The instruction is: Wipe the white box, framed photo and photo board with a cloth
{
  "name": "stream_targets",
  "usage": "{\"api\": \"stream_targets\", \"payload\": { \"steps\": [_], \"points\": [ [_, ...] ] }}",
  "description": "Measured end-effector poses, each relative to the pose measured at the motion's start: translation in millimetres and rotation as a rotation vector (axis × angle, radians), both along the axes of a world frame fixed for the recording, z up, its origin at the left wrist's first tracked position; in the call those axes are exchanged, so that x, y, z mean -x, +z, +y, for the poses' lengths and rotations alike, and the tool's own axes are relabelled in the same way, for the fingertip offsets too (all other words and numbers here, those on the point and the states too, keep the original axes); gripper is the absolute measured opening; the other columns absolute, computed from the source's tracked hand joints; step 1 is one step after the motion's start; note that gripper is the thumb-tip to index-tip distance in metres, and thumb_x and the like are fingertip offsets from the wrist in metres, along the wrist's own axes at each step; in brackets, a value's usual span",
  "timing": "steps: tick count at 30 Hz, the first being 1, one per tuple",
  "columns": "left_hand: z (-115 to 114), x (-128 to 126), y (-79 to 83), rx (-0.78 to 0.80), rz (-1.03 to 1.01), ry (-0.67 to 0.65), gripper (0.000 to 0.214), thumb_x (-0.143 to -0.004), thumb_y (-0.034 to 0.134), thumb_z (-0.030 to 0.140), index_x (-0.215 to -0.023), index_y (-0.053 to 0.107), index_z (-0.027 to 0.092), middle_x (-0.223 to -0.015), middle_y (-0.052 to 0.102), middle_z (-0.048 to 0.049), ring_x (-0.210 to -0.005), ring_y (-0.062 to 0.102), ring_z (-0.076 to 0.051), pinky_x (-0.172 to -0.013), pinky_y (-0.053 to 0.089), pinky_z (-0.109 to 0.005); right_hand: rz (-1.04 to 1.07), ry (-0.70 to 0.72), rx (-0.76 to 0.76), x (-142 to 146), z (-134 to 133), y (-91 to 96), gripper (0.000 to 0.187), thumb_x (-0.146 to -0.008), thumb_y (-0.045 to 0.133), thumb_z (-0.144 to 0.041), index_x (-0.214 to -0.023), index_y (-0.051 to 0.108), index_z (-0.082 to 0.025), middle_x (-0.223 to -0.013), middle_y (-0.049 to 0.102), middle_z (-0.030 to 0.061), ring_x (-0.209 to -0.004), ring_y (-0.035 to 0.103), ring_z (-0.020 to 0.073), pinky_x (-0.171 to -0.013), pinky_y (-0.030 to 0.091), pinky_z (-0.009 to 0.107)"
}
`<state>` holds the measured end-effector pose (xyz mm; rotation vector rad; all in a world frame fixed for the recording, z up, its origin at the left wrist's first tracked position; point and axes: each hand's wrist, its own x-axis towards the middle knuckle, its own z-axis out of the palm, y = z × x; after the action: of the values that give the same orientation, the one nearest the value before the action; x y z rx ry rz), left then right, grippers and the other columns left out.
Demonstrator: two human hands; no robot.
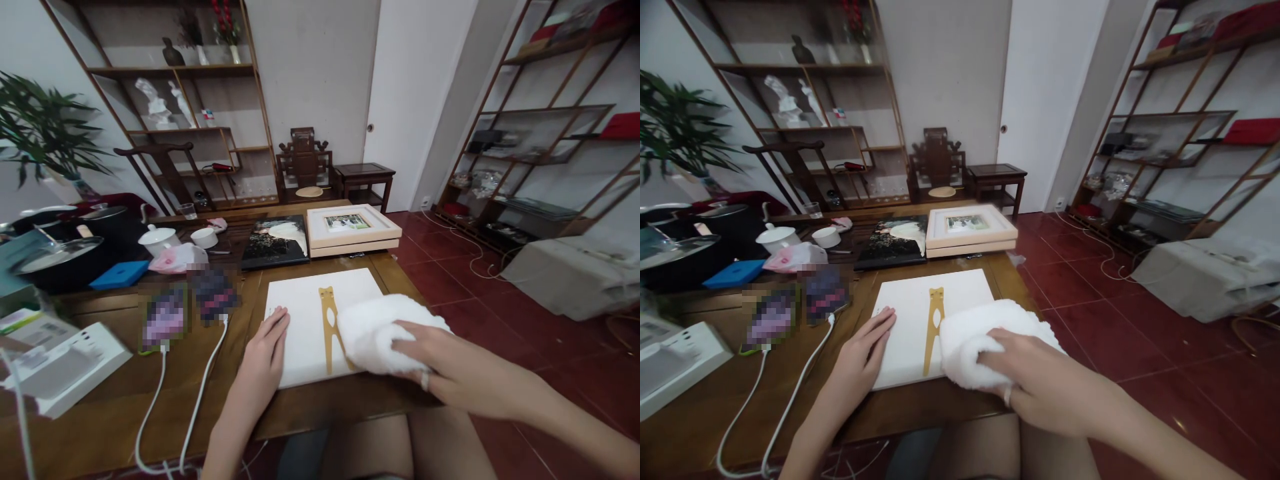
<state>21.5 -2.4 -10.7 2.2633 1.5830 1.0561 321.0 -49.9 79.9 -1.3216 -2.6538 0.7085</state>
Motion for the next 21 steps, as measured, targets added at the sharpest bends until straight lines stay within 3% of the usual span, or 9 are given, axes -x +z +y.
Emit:
{"api": "stream_targets", "payload": {
  "steps": [6, 11, 15, 21],
  "points": [
    [-1, 1, 2.3, -0.005, 0.035, -0.014, 0.035, -0.088, 0.041, 0.023, -0.112, 0.064, 0.013, -0.125, 0.06, -0.014, -0.12, 0.052, -0.025, -0.103, 0.041, -0.042, 0.01, -0.053, -0.203, 9, 70, -17.8, 0.026, -0.09, 0.037, -0.022, -0.104, 0.059, -0.018, -0.099, 0.056, 0.0106, -0.095, 0.052, 0.0256, -0.084, 0.04, 0.038],
    [-2, 0, 3.0, -0.016, 0.025, 0.002, 0.034, -0.088, 0.042, 0.023, -0.112, 0.064, 0.014, -0.125, 0.061, -0.0128, -0.119, 0.053, -0.024, -0.103, 0.041, -0.042, 0.009, -0.075, -0.301, 20, 110, -27.7, 0.031, -0.089, 0.038, -0.018, -0.112, 0.058, -0.016, -0.104, 0.056, 0.0125, -0.099, 0.05, 0.0269, -0.085, 0.038, 0.038],
    [-2, -1, 2.0, -0.029, 0.039, 0.011, 0.035, -0.088, 0.041, 0.023, -0.112, 0.064, 0.011, -0.123, 0.061, -0.0149, -0.118, 0.054, -0.025, -0.103, 0.041, -0.042, -0.023, -0.056, -0.283, 21, 90, -19.4, 0.031, -0.079, 0.042, -0.01, -0.104, 0.06, -0.015, -0.096, 0.056, 0.0114, -0.09, 0.052, 0.0251, -0.081, 0.039, 0.036],
    [-1, 0, 0.6, -0.047, 0.059, 0.009, 0.037, -0.088, 0.04, 0.022, -0.111, 0.064, 0.007, -0.123, 0.061, -0.0171, -0.116, 0.056, -0.026, -0.1, 0.044, -0.041, -0.072, 0.036, 0.002, 8, 8, 6.6, 0.031, -0.07, 0.043, -0.006, -0.091, 0.06, -0.021, -0.105, 0.056, 0.0085, -0.094, 0.054, 0.0235, -0.08, 0.04, 0.033]
  ]
}}
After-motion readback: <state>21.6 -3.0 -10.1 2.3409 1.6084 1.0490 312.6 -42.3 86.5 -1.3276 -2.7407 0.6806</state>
